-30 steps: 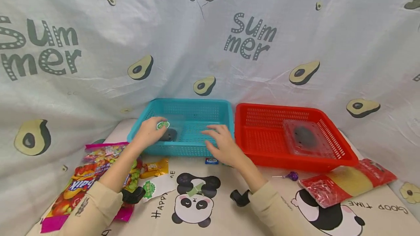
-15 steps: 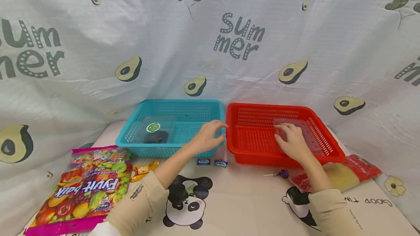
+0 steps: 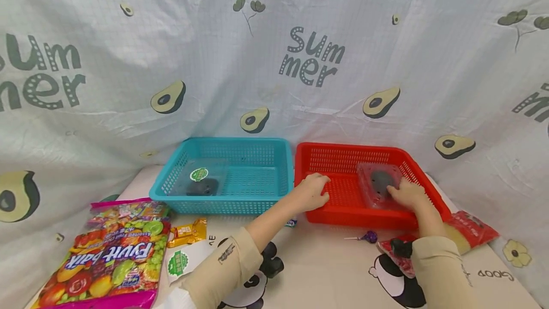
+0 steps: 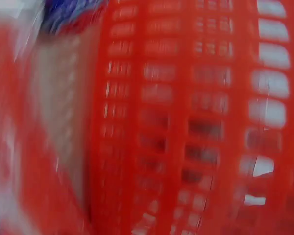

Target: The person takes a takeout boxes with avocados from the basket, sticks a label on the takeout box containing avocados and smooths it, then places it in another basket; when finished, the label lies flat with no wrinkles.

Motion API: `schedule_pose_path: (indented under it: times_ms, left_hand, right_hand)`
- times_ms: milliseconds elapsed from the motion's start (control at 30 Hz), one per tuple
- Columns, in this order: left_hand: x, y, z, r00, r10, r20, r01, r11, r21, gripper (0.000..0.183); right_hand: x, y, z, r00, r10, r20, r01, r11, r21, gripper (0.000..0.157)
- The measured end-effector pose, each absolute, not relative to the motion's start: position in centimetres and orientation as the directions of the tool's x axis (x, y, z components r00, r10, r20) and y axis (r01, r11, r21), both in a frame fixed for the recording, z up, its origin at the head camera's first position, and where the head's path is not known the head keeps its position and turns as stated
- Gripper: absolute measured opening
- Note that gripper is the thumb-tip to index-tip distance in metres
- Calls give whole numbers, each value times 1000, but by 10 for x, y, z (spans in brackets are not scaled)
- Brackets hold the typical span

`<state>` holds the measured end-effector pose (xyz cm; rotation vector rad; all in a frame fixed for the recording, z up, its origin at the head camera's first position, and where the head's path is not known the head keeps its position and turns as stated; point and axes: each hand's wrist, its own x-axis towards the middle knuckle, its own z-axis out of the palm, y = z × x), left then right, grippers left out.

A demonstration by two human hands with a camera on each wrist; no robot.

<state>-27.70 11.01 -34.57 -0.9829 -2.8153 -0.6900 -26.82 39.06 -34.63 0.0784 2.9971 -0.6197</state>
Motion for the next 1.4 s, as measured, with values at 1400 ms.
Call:
schedule_pose_path:
  times_ms: [1400]
  left_hand:
    - [-278,92,-333,-799,473,372,601,617,507,43]
  right_hand:
    - [-266,310,-337,-927,-98,361,-298,775,-557,40]
